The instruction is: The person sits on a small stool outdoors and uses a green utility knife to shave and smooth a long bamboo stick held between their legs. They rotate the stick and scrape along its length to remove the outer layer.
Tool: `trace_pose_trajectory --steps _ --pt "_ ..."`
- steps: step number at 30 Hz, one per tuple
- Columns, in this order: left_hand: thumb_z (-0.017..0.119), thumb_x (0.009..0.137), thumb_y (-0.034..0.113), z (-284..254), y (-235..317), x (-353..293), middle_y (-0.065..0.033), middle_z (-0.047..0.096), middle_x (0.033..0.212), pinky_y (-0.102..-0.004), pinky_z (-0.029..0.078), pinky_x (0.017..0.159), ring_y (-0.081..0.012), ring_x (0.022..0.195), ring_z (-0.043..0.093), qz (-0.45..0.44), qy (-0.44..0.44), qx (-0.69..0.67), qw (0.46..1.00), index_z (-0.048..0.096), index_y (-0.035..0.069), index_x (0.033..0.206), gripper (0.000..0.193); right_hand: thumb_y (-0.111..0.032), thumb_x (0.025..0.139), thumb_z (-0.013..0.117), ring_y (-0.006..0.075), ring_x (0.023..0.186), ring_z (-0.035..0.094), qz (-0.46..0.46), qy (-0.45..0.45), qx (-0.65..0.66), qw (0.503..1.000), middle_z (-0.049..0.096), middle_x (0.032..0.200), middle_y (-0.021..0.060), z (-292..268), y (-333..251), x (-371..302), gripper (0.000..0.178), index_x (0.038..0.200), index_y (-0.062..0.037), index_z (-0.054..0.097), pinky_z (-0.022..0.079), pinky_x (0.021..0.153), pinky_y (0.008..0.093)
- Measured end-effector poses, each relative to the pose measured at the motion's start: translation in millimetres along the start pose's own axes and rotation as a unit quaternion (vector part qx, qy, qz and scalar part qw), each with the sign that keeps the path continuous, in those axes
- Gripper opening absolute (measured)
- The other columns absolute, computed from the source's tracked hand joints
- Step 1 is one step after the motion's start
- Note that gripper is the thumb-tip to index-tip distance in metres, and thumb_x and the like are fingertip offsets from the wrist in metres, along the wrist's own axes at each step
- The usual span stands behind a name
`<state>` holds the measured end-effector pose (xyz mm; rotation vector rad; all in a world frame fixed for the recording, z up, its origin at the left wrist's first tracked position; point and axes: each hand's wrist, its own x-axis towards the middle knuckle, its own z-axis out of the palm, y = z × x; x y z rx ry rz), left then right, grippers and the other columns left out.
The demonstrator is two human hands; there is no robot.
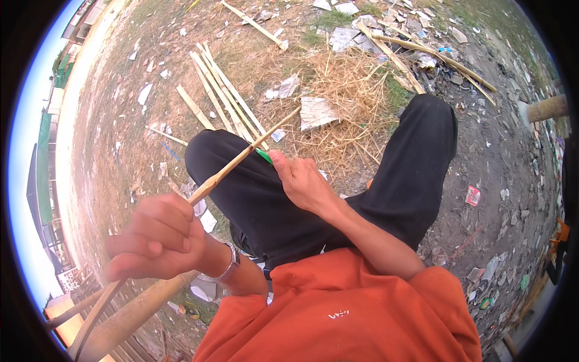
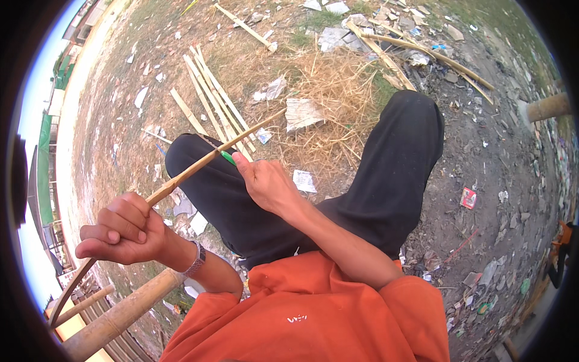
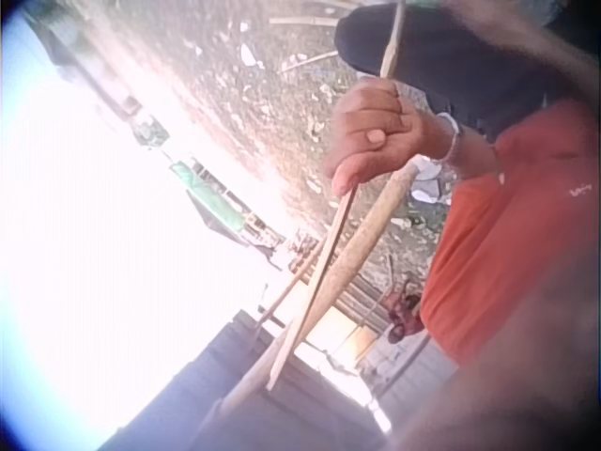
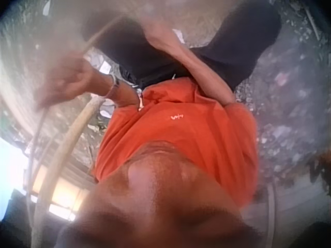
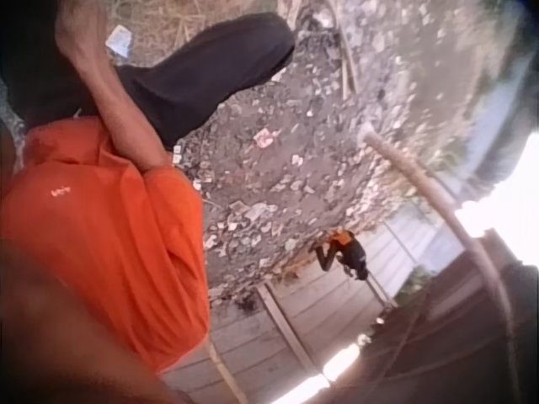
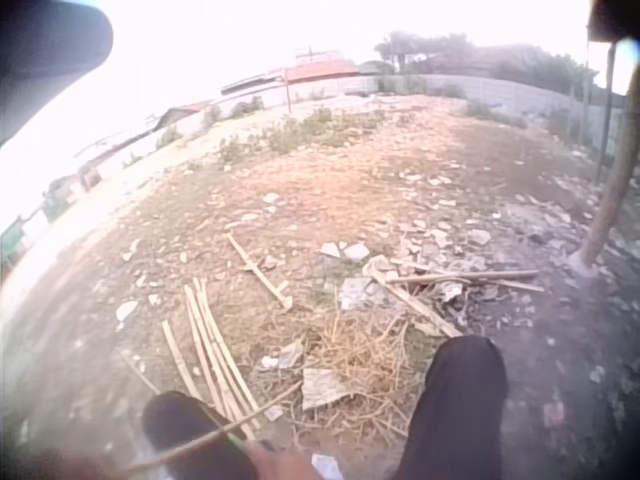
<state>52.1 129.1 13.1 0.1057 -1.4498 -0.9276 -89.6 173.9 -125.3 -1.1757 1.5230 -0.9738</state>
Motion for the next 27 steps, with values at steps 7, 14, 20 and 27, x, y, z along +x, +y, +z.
trace_pose_trajectory --steps 7,14,20,27 --pt "0.022 0.101 0.049 -11 -3 3 0.0002 0.036 0.043 -0.0228 0.024 0.032 -0.0079 0.03 0.027 0.008 0.013 -0.025 1.0 0.038 0.012 0.076 0.047 -0.037 0.101 0.04 0.0166 0.05 0.047 -0.002 -0.088 0.239 0.967 0.049 0.063 0.0058 8 14 -7 0.037 0.098 -0.0016 0.051 0.039 0.049 0.0326" --pt "0.026 0.101 0.047 -3 -1 0 0.0025 0.031 0.043 -0.0225 0.018 0.033 -0.0062 0.032 0.019 0.004 0.039 0.018 0.999 0.038 0.015 0.071 0.046 -0.028 0.099 0.048 0.0047 0.053 0.044 0.07 -0.135 0.311 0.938 0.045 0.062 -0.0009 -17 6 -17 0.023 0.097 -0.0051 0.051 0.036 0.045 0.0226" --pt "0.029 0.101 0.047 5 0 4 0.0042 0.027 0.042 -0.022 0.015 0.034 -0.0051 0.032 0.014 -0.01 0.075 0.036 0.996 0.037 0.016 0.069 0.045 -0.029 0.098 0.049 0.021 0.051 0.05 -0.04 -0.005 0.149 0.988 0.049 0.058 0.0103 -14 9 -19 0.027 0.092 -0.0023 0.05 0.041 0.046 0.0326" --pt "0.03 0.101 0.046 5 -2 2 0.0038 0.026 0.042 -0.0219 0.015 0.034 -0.0051 0.032 0.013 0.001 0.058 0.035 0.998 0.037 0.016 0.069 0.045 -0.022 0.096 0.05 0.0404 0.056 0.057 -0.15 0.099 -0.043 0.983 0.055 0.061 0.0209 -1 -19 -29 0.022 0.094 -0.0017 0.044 0.043 0.049 0.0462"
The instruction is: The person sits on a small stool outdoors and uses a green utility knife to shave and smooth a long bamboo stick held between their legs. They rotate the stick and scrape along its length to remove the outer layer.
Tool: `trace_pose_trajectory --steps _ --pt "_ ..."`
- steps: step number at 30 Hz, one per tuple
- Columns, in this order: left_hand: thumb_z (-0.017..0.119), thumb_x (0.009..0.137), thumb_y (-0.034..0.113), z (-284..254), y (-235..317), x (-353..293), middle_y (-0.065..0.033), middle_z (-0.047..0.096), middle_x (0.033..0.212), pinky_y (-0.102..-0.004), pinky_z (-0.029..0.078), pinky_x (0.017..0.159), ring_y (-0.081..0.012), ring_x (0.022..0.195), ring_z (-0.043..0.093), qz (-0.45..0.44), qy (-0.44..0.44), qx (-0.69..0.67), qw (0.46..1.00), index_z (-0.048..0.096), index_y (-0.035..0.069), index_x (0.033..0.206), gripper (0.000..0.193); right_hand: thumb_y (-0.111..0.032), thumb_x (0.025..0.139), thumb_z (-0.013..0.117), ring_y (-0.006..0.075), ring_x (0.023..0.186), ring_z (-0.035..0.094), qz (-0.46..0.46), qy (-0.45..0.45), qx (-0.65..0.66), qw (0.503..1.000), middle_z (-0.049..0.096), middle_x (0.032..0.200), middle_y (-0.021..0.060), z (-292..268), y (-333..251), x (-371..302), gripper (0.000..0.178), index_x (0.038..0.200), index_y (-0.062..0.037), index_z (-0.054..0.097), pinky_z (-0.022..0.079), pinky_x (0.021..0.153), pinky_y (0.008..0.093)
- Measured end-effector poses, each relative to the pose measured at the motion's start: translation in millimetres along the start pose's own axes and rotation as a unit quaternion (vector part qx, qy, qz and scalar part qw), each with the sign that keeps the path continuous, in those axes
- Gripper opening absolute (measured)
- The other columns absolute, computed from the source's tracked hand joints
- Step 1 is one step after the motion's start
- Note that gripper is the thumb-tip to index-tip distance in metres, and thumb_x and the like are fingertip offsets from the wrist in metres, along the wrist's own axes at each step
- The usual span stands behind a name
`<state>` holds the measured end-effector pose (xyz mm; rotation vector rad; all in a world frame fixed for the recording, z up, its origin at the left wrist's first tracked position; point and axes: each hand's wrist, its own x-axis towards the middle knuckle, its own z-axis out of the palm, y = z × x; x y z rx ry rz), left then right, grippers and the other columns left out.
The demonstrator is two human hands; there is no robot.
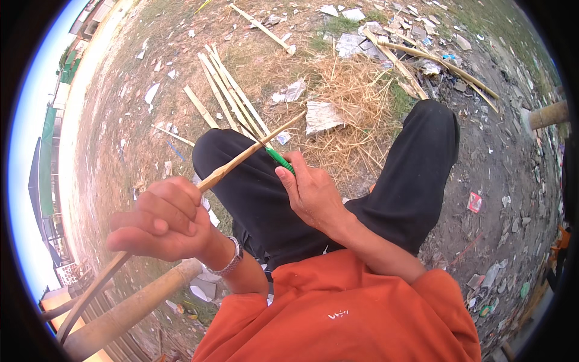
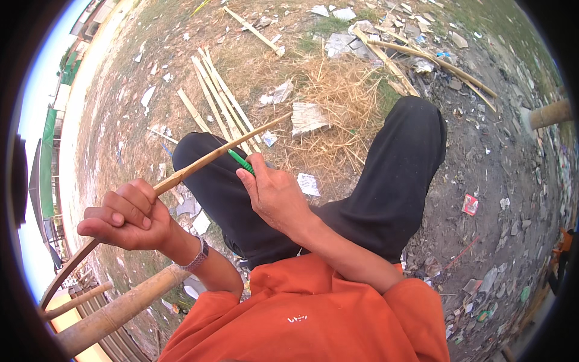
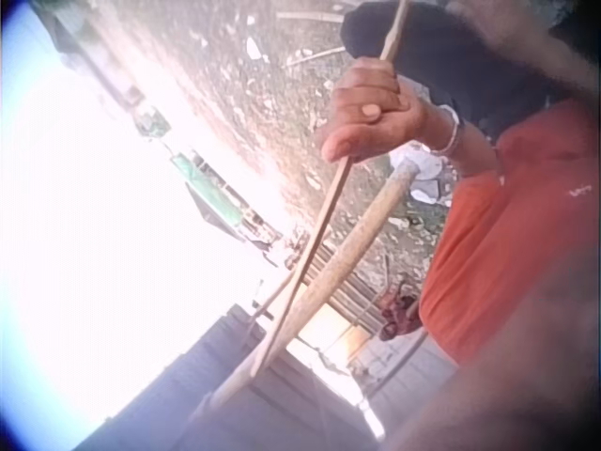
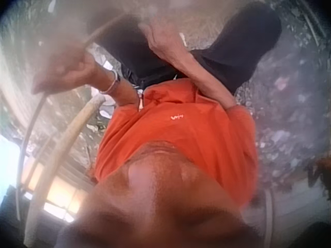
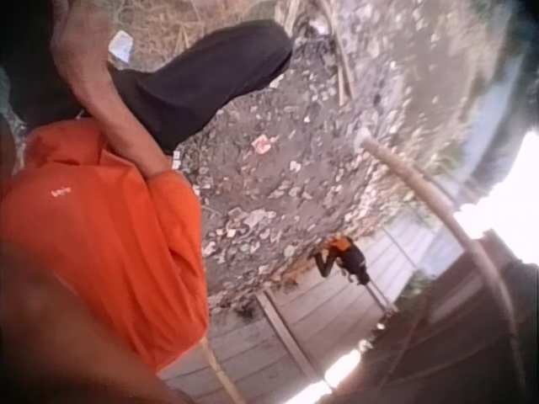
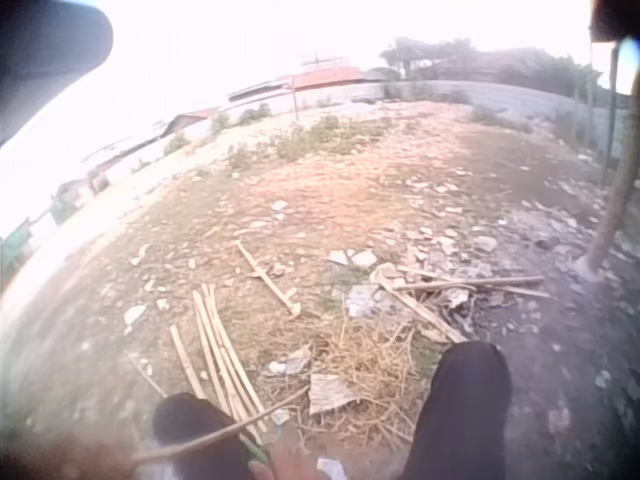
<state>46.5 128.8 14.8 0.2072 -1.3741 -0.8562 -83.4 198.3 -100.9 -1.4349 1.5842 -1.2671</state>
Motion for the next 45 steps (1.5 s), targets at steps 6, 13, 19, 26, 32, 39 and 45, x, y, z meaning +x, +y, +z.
trace_pose_trajectory --steps 6,13,19,26,32,39,45 --pt "0.03 0.101 0.045 -2 -1 5 0.0038 0.025 0.042 -0.0221 0.014 0.034 -0.0055 0.032 0.012 -0.002 0.014 0.016 1.0 0.038 0.015 0.07 0.044 -0.025 0.097 0.048 0.0398 0.051 0.057 0.035 -0.016 -0.168 0.985 0.054 0.054 0.0194 11 25 7 0.024 0.089 -0.0032 0.044 0.044 0.045 0.0492" --pt "0.024 0.102 0.044 -7 -5 8 0.0003 0.033 0.042 -0.0228 0.021 0.029 -0.0075 0.03 0.021 0.01 -0.021 -0.009 1.0 0.039 0.012 0.075 0.044 -0.026 0.098 0.046 0.0419 0.05 0.056 0.062 0.01 -0.172 0.983 0.052 0.051 0.0201 18 40 5 0.024 0.091 -0.0036 0.046 0.043 0.047 0.0519" --pt "0.036 0.101 0.043 7 -4 9 0.0035 0.025 0.041 -0.022 0.014 0.035 -0.005 0.032 0.013 -0.012 0.038 0.009 0.999 0.039 0.015 0.068 0.044 -0.028 0.098 0.043 0.0437 0.054 0.058 0.035 0.005 -0.109 0.993 0.056 0.055 0.0222 23 31 6 0.025 0.093 -0.0041 0.045 0.046 0.05 0.0531" --pt "0.038 0.101 0.039 8 -5 16 0.0032 0.026 0.04 -0.0222 0.014 0.033 -0.0052 0.032 0.013 -0.004 0.094 0.076 0.993 0.037 0.015 0.066 0.043 -0.028 0.098 0.043 0.0438 0.053 0.058 0.034 0.009 -0.142 0.989 0.055 0.054 0.0221 24 29 12 0.026 0.091 -0.0039 0.045 0.047 0.05 0.0522" --pt "0.033 0.103 0.035 4 -3 17 -0.0031 0.031 0.04 -0.0231 0.017 0.031 -0.0072 0.029 0.02 0.009 0.062 0.028 0.998 0.034 0.01 0.067 0.044 -0.029 0.098 0.042 0.0444 0.054 0.058 0.105 0.027 -0.198 0.974 0.055 0.055 0.0229 25 75 10 0.027 0.091 -0.0038 0.046 0.046 0.053 0.0533" --pt "0.042 0.1 0.038 15 -7 18 0.0036 0.026 0.039 -0.0215 0.015 0.033 -0.0046 0.031 0.014 -0.001 0.113 0.093 0.989 0.036 0.015 0.066 0.041 -0.029 0.099 0.041 0.0452 0.056 0.058 0.09 0.033 -0.163 0.982 0.057 0.057 0.0234 31 66 16 0.026 0.094 -0.0043 0.047 0.046 0.053 0.0539" --pt "0.044 0.1 0.038 24 -10 16 0.0039 0.026 0.039 -0.0212 0.013 0.033 -0.0043 0.031 0.014 0.006 0.139 0.092 0.986 0.038 0.015 0.065 0.042 -0.029 0.099 0.039 0.0462 0.061 0.06 0.108 0.015 -0.12 0.987 0.058 0.06 0.0244 38 55 15 0.028 0.093 -0.0032 0.047 0.047 0.055 0.0535"
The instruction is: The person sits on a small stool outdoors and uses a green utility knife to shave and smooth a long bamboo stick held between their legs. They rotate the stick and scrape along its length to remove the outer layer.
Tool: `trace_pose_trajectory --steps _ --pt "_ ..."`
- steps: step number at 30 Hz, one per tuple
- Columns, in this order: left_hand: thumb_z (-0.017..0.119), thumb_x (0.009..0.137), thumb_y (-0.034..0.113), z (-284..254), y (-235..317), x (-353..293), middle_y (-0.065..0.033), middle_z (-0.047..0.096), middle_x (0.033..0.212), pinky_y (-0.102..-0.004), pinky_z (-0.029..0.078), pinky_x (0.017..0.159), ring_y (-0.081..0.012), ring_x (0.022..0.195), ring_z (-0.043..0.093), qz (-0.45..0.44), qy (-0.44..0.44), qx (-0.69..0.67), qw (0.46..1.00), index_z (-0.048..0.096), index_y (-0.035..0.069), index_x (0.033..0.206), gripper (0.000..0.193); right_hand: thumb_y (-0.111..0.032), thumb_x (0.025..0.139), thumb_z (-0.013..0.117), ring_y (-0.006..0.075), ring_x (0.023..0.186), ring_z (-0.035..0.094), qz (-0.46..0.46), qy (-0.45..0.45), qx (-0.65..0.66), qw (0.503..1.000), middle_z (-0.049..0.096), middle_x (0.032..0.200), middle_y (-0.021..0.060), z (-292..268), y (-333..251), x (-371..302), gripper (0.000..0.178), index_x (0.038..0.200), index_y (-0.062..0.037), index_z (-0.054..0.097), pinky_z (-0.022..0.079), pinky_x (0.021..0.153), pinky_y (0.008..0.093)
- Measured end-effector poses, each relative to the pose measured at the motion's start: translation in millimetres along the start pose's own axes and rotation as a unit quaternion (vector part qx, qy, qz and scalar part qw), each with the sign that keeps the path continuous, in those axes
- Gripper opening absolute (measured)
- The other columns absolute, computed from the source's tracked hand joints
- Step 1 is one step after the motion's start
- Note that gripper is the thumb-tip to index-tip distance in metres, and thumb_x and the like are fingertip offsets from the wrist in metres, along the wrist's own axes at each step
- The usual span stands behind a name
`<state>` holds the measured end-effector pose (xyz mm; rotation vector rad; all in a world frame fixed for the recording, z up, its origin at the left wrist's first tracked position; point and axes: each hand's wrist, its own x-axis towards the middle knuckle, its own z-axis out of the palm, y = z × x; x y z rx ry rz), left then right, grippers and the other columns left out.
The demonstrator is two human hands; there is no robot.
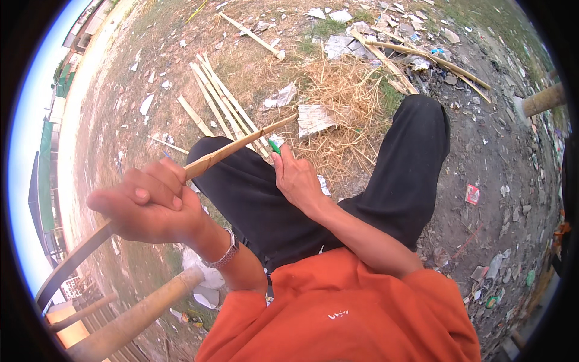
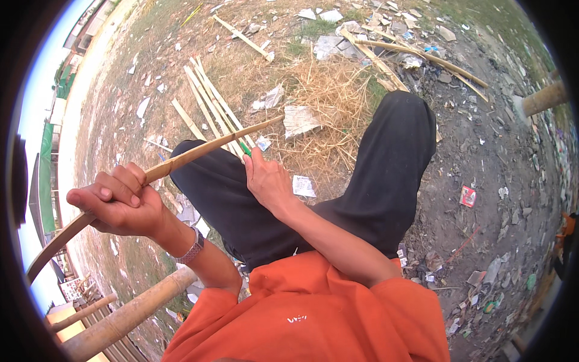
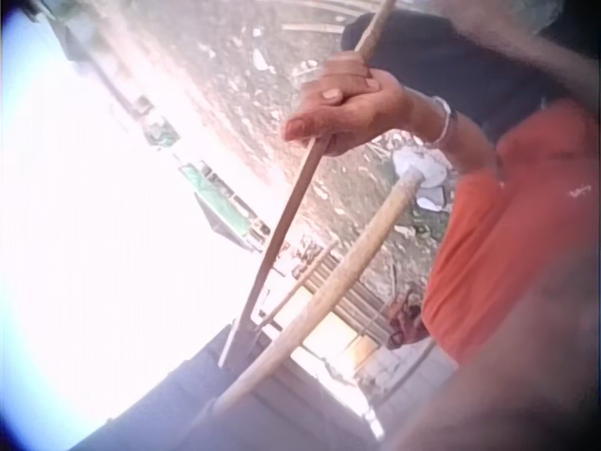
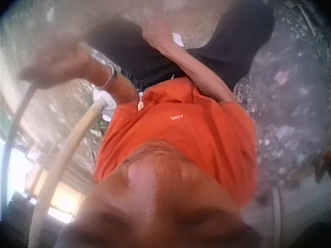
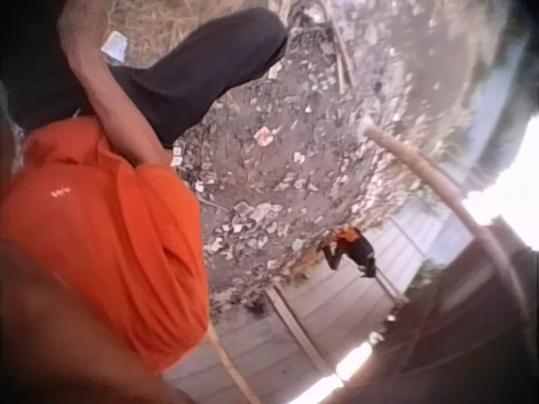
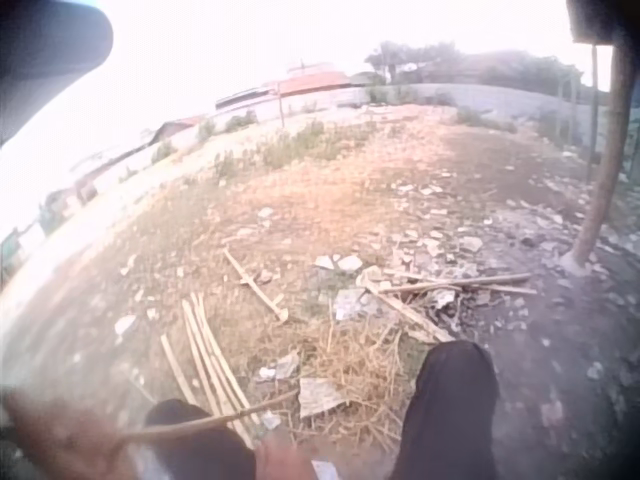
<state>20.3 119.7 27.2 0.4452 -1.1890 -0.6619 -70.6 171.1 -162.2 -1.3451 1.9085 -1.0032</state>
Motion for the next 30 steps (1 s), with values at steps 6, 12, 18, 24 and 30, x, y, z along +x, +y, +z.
trace_pose_trajectory --steps 6,12,18,24,30 --pt "0.045 0.099 0.037 -3 1 5 0.0044 0.026 0.039 -0.0212 0.013 0.033 -0.004 0.031 0.014 0.019 -0.02 0.01 1.0 0.039 0.015 0.064 0.042 -0.031 0.099 0.037 0.0473 0.061 0.059 0.015 -0.006 -0.011 1.0 0.057 0.061 0.0264 -1 17 8 0.028 0.094 -0.0041 0.045 0.046 0.058 0.0564" --pt "0.046 0.099 0.038 2 1 8 0.0046 0.025 0.039 -0.0217 0.013 0.032 -0.0039 0.031 0.014 0.008 0.014 0.034 0.999 0.038 0.016 0.062 0.044 -0.031 0.099 0.038 0.0493 0.063 0.058 0.042 -0.016 -0.001 0.999 0.058 0.063 0.0279 6 24 20 0.028 0.095 -0.0038 0.044 0.045 0.059 0.0575" --pt "0.047 0.099 0.037 2 -1 7 0.0045 0.026 0.038 -0.0219 0.013 0.032 -0.0039 0.031 0.014 0.008 0.039 0.02 0.999 0.039 0.016 0.063 0.043 -0.031 0.1 0.036 0.0486 0.064 0.059 0.019 0.008 -0.015 1.0 0.058 0.064 0.0271 14 26 26 0.03 0.095 -0.0028 0.044 0.046 0.058 0.0561" --pt "0.049 0.098 0.036 3 -1 8 0.0046 0.025 0.039 -0.0221 0.013 0.032 -0.0041 0.031 0.013 0.013 0.028 0.024 0.999 0.038 0.016 0.063 0.042 -0.031 0.1 0.037 0.0468 0.062 0.059 0.022 0.013 0.015 1.0 0.057 0.06 0.026 18 13 27 0.027 0.096 -0.0043 0.043 0.047 0.056 0.0552" --pt "0.054 0.096 0.036 -7 -4 24 0.0037 0.028 0.04 -0.0233 0.016 0.034 -0.005 0.032 0.02 -0.004 0.096 0.049 0.994 0.036 0.015 0.062 0.044 -0.032 0.099 0.04 0.0479 0.059 0.057 0.001 0.015 -0.011 1.0 0.057 0.06 0.0256 19 1 32 0.028 0.094 -0.005 0.044 0.045 0.055 0.0569"
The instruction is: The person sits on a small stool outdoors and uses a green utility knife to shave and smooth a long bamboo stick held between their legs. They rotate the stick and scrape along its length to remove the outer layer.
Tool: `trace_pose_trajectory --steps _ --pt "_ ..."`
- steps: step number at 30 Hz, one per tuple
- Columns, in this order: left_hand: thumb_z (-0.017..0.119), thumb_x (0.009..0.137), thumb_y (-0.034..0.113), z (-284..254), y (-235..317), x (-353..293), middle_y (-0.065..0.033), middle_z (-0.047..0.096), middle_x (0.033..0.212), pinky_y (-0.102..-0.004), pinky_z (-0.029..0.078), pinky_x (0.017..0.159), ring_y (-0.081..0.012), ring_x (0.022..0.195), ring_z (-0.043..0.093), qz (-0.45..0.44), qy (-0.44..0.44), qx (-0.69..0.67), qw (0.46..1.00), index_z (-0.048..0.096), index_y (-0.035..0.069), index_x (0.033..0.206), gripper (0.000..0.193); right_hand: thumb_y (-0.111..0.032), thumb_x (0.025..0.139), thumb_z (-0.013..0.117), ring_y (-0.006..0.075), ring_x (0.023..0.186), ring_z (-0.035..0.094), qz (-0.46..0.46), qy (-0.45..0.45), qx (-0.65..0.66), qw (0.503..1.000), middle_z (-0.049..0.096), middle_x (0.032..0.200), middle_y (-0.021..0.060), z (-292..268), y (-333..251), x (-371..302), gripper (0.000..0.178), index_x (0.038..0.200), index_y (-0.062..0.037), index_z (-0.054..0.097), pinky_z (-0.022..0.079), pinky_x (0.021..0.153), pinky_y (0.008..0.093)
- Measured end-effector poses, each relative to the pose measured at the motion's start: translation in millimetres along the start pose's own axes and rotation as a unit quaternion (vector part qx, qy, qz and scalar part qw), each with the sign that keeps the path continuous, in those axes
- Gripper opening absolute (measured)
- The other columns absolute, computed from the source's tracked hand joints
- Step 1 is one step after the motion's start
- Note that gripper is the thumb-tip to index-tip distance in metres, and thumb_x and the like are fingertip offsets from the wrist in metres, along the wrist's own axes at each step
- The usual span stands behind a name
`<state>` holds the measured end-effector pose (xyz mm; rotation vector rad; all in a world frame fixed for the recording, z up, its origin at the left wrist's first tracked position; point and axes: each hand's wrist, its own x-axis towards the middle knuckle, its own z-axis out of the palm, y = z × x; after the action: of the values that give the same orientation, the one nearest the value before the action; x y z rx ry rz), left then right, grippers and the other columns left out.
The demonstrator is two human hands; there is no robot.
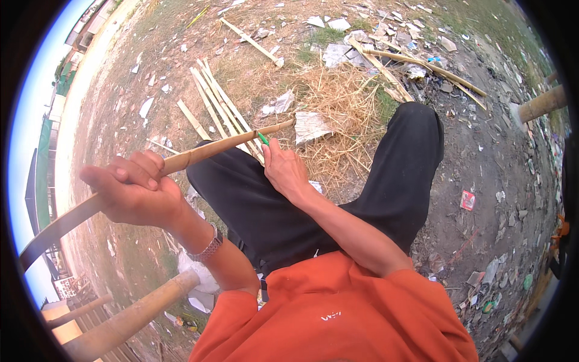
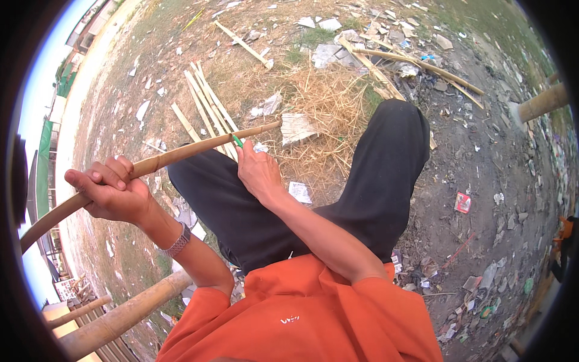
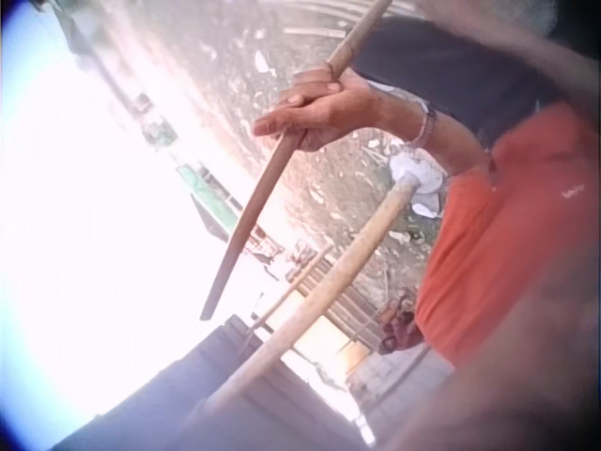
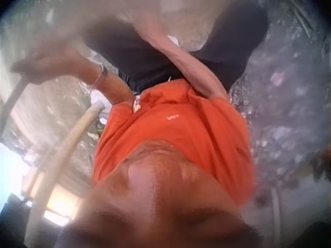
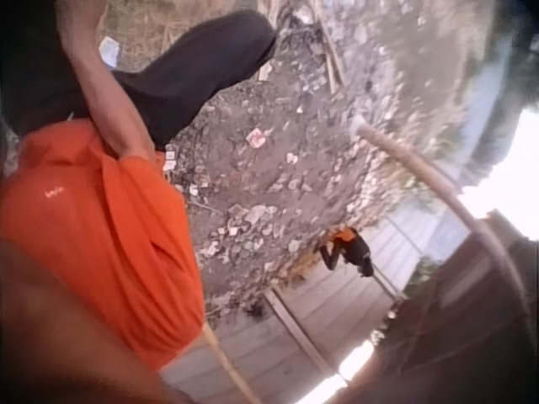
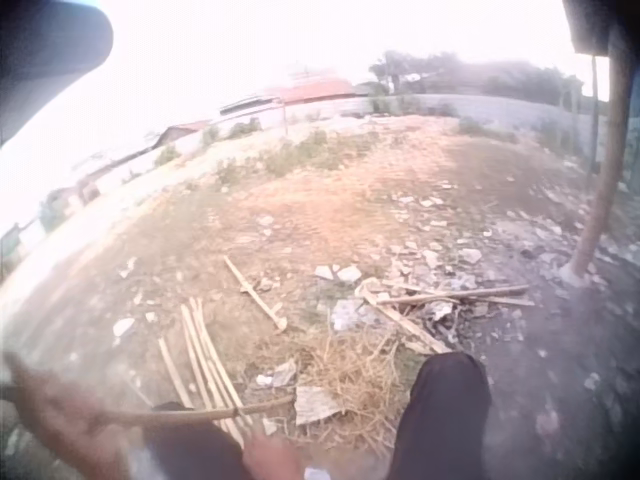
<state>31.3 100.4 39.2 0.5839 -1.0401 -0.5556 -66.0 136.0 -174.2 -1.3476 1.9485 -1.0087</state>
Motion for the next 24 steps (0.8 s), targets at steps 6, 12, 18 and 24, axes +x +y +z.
trace_pose_trajectory --steps 6,12,18,24 --pt "0.055 0.096 0.035 -1 -2 4 0.0031 0.028 0.04 -0.0242 0.017 0.034 -0.0063 0.032 0.021 -0.003 0.009 0.007 1.0 0.038 0.014 0.061 0.044 -0.031 0.099 0.04 0.0462 0.061 0.06 -0.024 0.011 -0.072 0.997 0.058 0.059 0.0243 3 11 3 0.027 0.094 -0.0047 0.042 0.048 0.058 0.055" --pt "0.058 0.094 0.035 9 -2 7 0.0033 0.03 0.041 -0.024 0.019 0.034 -0.0065 0.032 0.025 -0.014 0.011 -0.006 1.0 0.038 0.013 0.06 0.045 -0.034 0.099 0.037 0.0426 0.078 0.065 0.057 -0.031 -0.138 0.988 0.064 0.079 0.0254 18 70 22 0.033 0.095 -0.0036 0.049 0.05 0.069 0.0528" --pt "0.059 0.093 0.034 16 -6 13 0.0021 0.032 0.041 -0.0245 0.023 0.033 -0.0067 0.031 0.027 -0.006 -0.009 -0.02 1.0 0.039 0.012 0.062 0.044 -0.036 0.099 0.035 0.0465 0.074 0.062 0.09 -0.004 -0.1 0.991 0.062 0.077 0.0284 22 96 10 0.037 0.097 -0.0017 0.049 0.048 0.068 0.056" --pt "0.06 0.093 0.034 22 -4 9 0.0022 0.032 0.042 -0.0252 0.023 0.034 -0.007 0.031 0.027 -0.013 -0.047 -0.033 0.998 0.039 0.011 0.062 0.044 -0.037 0.099 0.034 0.0467 0.071 0.062 0.009 0.008 -0.029 1.0 0.061 0.069 0.0267 0 33 17 0.035 0.098 -0.0055 0.048 0.048 0.066 0.0564"
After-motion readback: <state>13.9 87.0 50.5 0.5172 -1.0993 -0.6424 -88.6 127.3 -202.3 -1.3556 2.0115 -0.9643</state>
